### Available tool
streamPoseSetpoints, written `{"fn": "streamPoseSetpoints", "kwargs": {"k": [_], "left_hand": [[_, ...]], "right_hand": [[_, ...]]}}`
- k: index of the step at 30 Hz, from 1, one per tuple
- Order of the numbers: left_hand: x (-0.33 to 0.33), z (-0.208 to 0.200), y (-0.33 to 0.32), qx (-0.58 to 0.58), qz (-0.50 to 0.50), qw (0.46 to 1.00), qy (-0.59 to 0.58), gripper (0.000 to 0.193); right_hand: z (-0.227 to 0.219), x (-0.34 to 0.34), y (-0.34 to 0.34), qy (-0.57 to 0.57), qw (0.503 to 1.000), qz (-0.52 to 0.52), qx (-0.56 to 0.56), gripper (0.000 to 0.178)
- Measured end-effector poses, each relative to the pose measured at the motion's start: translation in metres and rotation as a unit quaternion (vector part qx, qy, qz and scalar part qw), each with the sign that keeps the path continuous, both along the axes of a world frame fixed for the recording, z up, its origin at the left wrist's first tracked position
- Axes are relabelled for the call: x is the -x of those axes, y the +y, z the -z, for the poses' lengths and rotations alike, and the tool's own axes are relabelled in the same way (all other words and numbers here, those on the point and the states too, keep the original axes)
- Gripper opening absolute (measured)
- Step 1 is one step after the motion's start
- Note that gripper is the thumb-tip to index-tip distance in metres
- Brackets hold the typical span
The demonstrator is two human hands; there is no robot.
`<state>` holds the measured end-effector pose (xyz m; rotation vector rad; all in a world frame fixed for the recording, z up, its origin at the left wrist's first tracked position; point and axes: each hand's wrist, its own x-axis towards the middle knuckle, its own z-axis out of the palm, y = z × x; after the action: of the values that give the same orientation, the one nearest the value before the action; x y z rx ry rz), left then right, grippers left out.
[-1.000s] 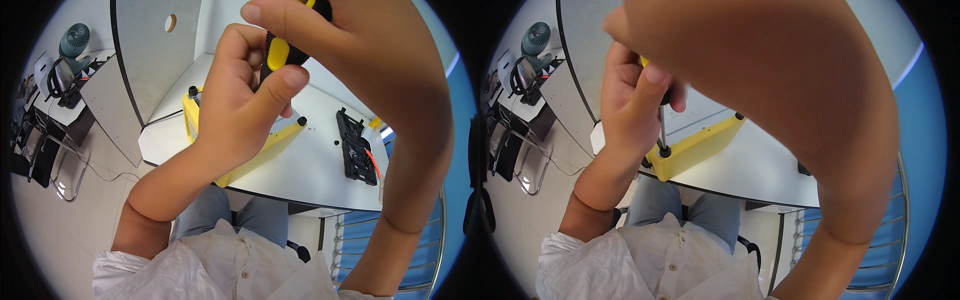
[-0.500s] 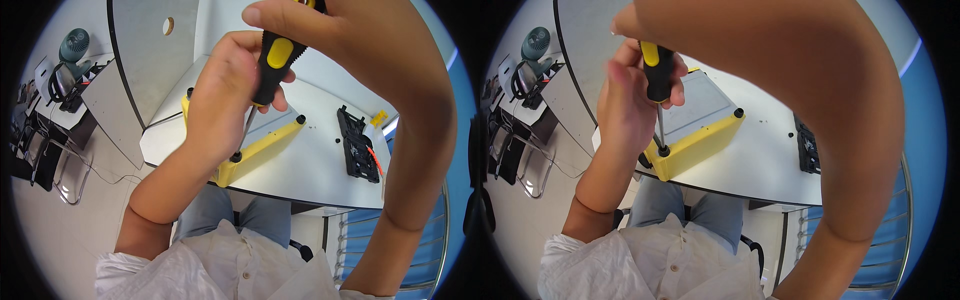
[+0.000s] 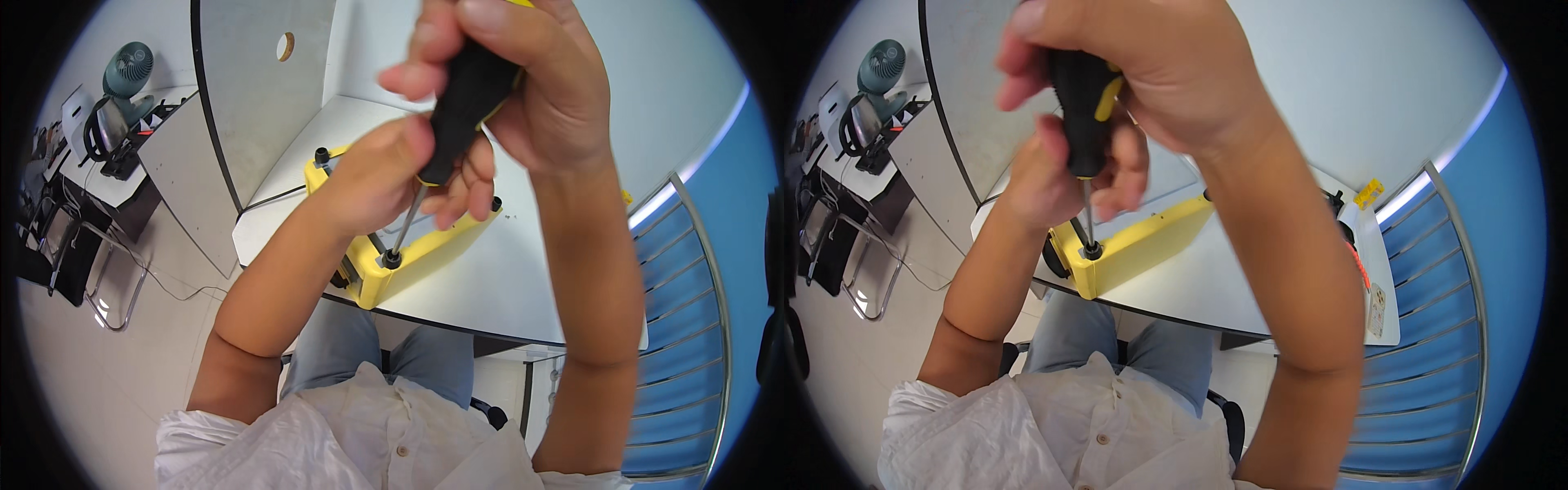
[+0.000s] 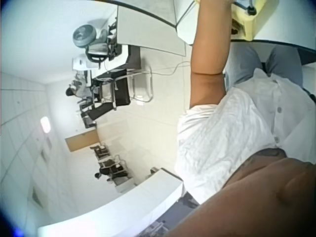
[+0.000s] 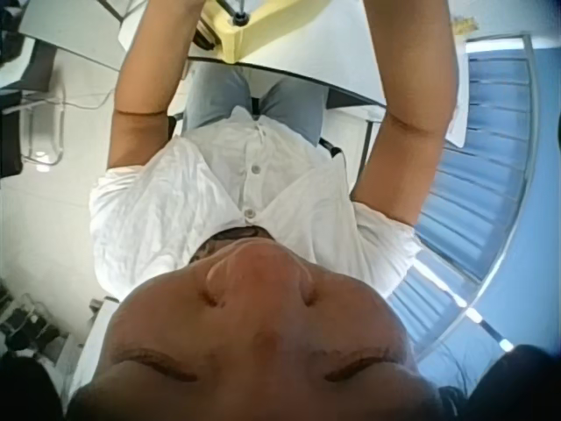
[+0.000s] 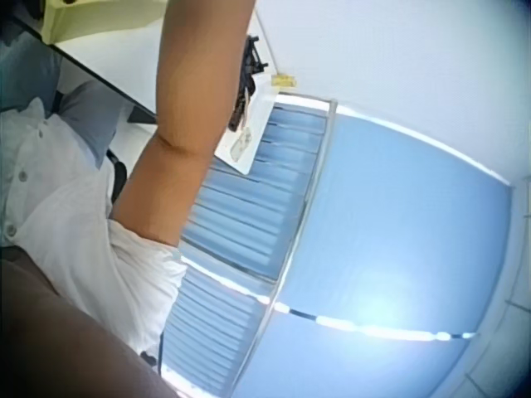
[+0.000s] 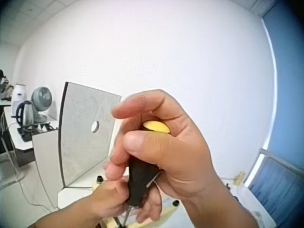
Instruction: The person uses a screwdriver to tighten screws on the corners of a yellow and gray electronic device. They rotate the device to access different sides and continue securing the casing with screws.
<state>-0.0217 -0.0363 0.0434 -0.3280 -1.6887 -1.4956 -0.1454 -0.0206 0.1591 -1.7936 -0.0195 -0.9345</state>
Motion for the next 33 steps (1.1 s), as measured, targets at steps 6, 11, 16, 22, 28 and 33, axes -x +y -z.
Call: {"fn": "streamPoseSetpoints", "kwargs": {"k": [6, 11, 16, 22, 28, 33], "left_hand": [[-0.032, 0.060, 0.015, 0.079, -0.390, 0.916, -0.058, 0.069], [-0.033, 0.111, 0.036, 0.254, -0.586, 0.759, -0.129, 0.055], [-0.015, 0.114, 0.056, 0.176, -0.635, 0.742, -0.128, 0.035], [-0.012, 0.112, 0.057, 0.165, -0.628, 0.749, -0.131, 0.020], [-0.010, 0.118, 0.056, 0.163, -0.611, 0.764, -0.132, 0.020], [-0.006, 0.119, 0.058, 0.107, -0.628, 0.765, -0.093, 0.025]], "right_hand": [[0.026, -0.008, 0.033, -0.121, 0.937, 0.312, 0.104, 0.039], [0.024, -0.008, 0.053, -0.068, 0.906, 0.387, 0.157, 0.044], [0.006, -0.012, 0.060, 0.075, 0.914, 0.357, 0.178, 0.050], [-0.010, 0.010, 0.043, 0.180, 0.864, 0.303, 0.359, 0.047], [0.014, 0.000, 0.043, 0.096, 0.776, 0.451, 0.431, 0.031], [0.019, -0.025, 0.037, -0.045, 0.917, 0.352, 0.181, 0.034]]}}
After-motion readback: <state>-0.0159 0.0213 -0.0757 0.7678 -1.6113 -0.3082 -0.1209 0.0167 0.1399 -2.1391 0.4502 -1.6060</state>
